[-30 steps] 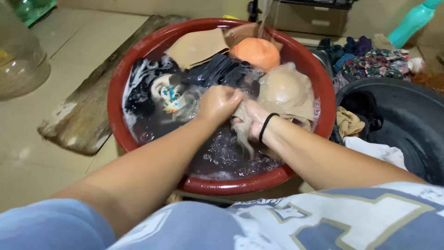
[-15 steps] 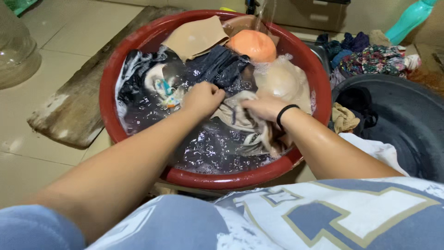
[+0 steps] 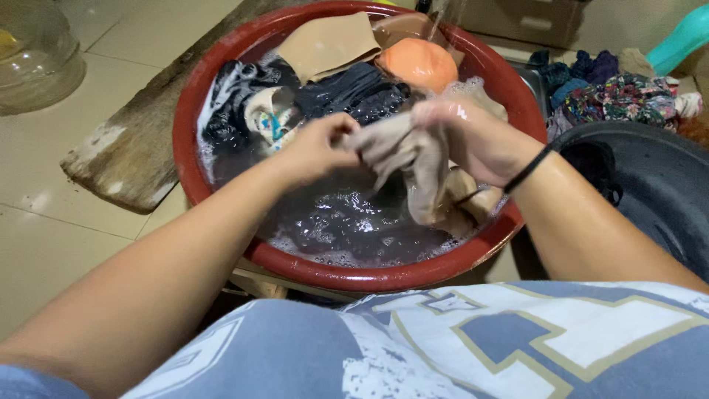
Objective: The person hand-washes various garments in a red basin filled with soapy water. They scrub and rinse items including a black piece of clothing, a beige bra, a patterned cloth, and an orange bra, transferring them to a black basin as they finish.
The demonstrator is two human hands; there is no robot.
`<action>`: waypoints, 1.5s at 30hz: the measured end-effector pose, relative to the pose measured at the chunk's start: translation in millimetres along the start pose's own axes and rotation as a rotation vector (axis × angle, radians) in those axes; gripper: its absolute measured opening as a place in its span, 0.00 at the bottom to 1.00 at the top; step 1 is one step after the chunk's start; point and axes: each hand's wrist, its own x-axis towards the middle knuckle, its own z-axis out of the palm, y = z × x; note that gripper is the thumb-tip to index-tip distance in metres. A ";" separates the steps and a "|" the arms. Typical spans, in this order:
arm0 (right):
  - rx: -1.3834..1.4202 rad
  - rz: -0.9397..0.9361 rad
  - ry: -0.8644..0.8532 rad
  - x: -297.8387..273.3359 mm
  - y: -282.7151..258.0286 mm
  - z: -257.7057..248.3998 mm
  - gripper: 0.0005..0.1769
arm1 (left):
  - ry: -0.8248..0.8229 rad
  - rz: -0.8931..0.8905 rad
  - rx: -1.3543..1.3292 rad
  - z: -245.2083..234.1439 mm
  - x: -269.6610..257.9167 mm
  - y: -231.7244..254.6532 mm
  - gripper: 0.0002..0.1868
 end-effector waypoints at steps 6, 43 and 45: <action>0.652 0.288 0.397 60.8 48.5 23.1 0.19 | 0.518 0.078 -0.588 43.6 26.5 22.4 0.26; 1.038 0.236 0.147 117.4 218.4 -32.6 0.11 | 0.191 0.167 0.378 76.3 31.4 37.0 0.15; 1.106 0.383 -0.385 101.8 187.9 -35.3 0.11 | 0.224 -0.025 0.417 47.6 38.8 23.8 0.16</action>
